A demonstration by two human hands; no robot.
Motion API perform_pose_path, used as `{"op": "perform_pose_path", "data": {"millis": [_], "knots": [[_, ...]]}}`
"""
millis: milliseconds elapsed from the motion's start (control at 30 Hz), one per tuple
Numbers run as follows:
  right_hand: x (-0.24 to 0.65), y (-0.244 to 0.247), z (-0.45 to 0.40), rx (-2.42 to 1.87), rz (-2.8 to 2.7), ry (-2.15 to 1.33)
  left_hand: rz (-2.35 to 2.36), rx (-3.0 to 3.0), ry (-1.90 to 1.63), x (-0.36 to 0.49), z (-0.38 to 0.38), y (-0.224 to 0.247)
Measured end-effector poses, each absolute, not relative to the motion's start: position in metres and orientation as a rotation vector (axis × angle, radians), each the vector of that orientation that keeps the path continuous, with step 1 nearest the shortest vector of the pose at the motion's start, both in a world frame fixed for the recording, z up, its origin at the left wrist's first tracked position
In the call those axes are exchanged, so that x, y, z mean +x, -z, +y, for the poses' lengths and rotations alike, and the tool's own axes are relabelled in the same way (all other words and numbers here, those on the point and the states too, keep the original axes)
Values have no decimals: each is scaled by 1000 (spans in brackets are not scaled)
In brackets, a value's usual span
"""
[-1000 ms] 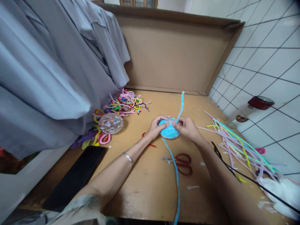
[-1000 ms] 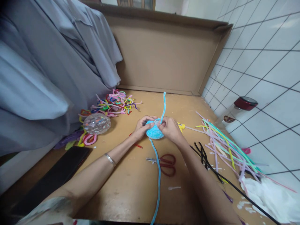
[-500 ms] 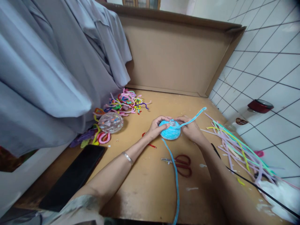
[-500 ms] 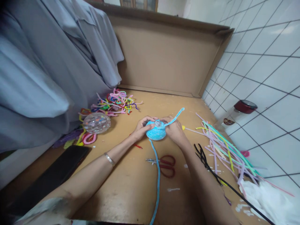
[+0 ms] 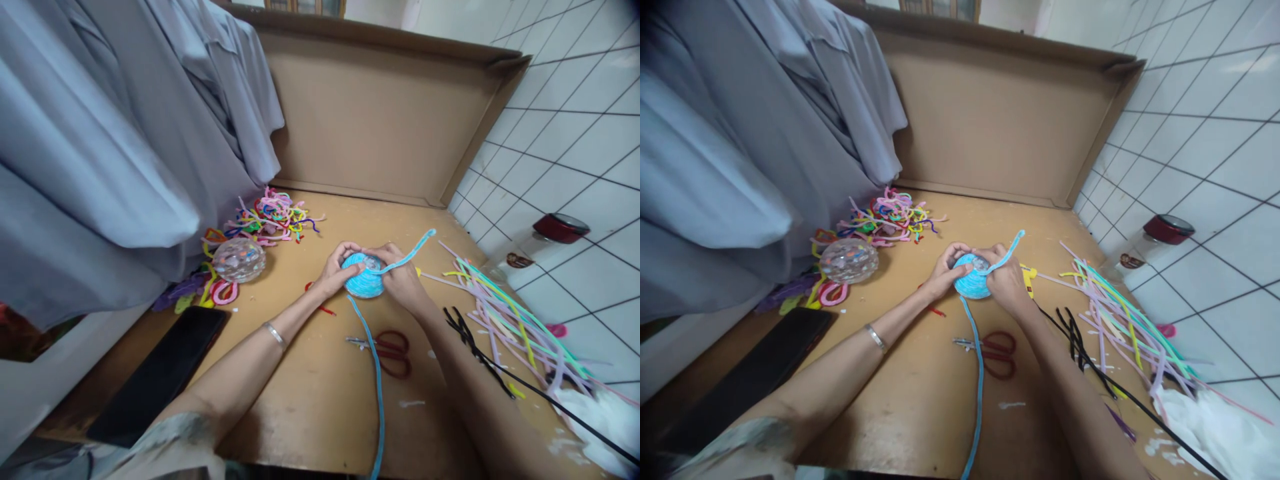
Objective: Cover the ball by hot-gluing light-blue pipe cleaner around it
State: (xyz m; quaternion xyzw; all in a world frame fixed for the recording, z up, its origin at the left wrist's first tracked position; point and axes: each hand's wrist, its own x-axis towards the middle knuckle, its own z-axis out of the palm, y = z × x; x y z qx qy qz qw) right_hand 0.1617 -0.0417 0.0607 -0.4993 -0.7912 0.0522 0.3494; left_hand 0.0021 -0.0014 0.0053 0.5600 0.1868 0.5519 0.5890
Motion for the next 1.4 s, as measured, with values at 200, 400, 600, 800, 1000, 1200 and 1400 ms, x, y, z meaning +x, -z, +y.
{"op": "perform_pose_path", "data": {"millis": [200,400,600,800,1000,1200,1400], "knots": [[161,-57,-41,-1363,-2132,-46,419,1317,-1275,2,0,-6],[161,-63,-44,-1330,-2156,-66,429,1334,-1287,3,-2,-8],[163,-65,-45,-1239,-2195,-121,423,1331,-1296,4,-3,-8],[162,-63,-45,-1233,-2118,-145,477,1370,-1338,5,-1,-6],[161,-58,-42,-1244,-2095,-141,468,1341,-1313,5,-1,-5],[162,-61,-47,-1258,-2107,-184,519,1363,-1315,5,-5,-8],[160,-58,-45,-1244,-2075,-169,535,1381,-1290,2,-6,-8]]}}
